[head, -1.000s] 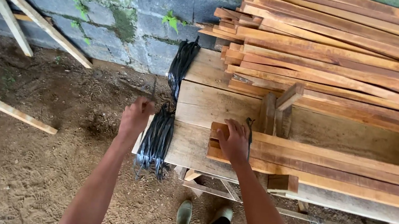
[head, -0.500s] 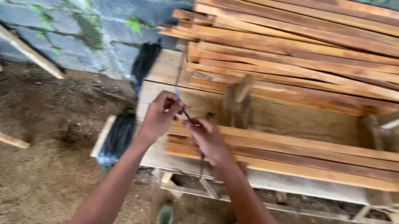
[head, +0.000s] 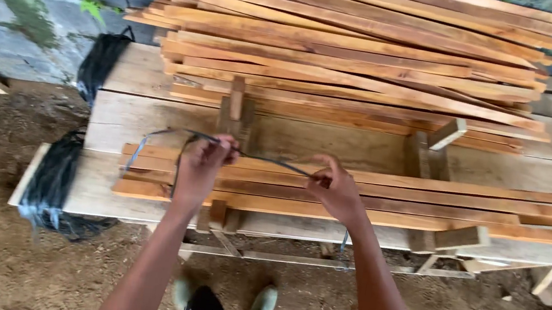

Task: Bundling thin wooden strips together using black plastic ties.

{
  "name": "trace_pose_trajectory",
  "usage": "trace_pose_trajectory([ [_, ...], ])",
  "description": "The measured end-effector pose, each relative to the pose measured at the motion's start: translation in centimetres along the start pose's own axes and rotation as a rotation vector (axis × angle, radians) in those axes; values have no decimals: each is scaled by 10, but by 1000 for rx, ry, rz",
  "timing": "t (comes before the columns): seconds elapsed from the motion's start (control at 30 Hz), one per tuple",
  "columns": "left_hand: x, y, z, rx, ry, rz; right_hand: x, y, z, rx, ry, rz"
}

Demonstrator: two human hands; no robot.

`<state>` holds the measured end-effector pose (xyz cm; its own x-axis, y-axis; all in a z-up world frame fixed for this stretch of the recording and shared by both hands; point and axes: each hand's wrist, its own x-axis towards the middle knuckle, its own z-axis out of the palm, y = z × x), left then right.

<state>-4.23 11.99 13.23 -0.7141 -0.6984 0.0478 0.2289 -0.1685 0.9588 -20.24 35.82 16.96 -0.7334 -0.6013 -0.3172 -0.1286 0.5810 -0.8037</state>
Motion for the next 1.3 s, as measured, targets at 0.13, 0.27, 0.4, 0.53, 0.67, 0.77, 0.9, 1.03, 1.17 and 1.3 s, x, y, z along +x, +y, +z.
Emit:
trace_pose_trajectory([
  [0.13, -21, -17, 48, 56, -43, -38, 5, 3, -9, 73, -158, -170],
  [0.27, -17, -31, 57, 6, -105, -70, 7, -6, -8, 148, -170, -314],
  [0.4, 9, -36, 51, 4, -144, -23, 23, -5, -16, 185, -65, -433],
  [0.53, 18, -48, 52, 28, -113, -60, 27, 10, -38, 125, -16, -480],
  [0.67, 26, -57, 63, 24, -107, -92, 29, 22, -75, -84, 167, -487],
  [0.77, 32, -62, 84, 108, -117, -113, 54, 62, -108, -256, 305, -488],
  [0.9, 35, -51, 132, 141, -13, -176, 63, 91, -158, -368, 545, -399],
  [1.03, 42, -97, 156, 217, 53, -166, 86, 131, -191, -323, 617, -411],
  [1.17, 38, -135, 201, 183, 66, -383, 124, 191, -199, -294, 610, -326],
  [1.3, 4, -263, 229, 1038, -188, 361, 159, 264, -188, -422, 372, -22],
])
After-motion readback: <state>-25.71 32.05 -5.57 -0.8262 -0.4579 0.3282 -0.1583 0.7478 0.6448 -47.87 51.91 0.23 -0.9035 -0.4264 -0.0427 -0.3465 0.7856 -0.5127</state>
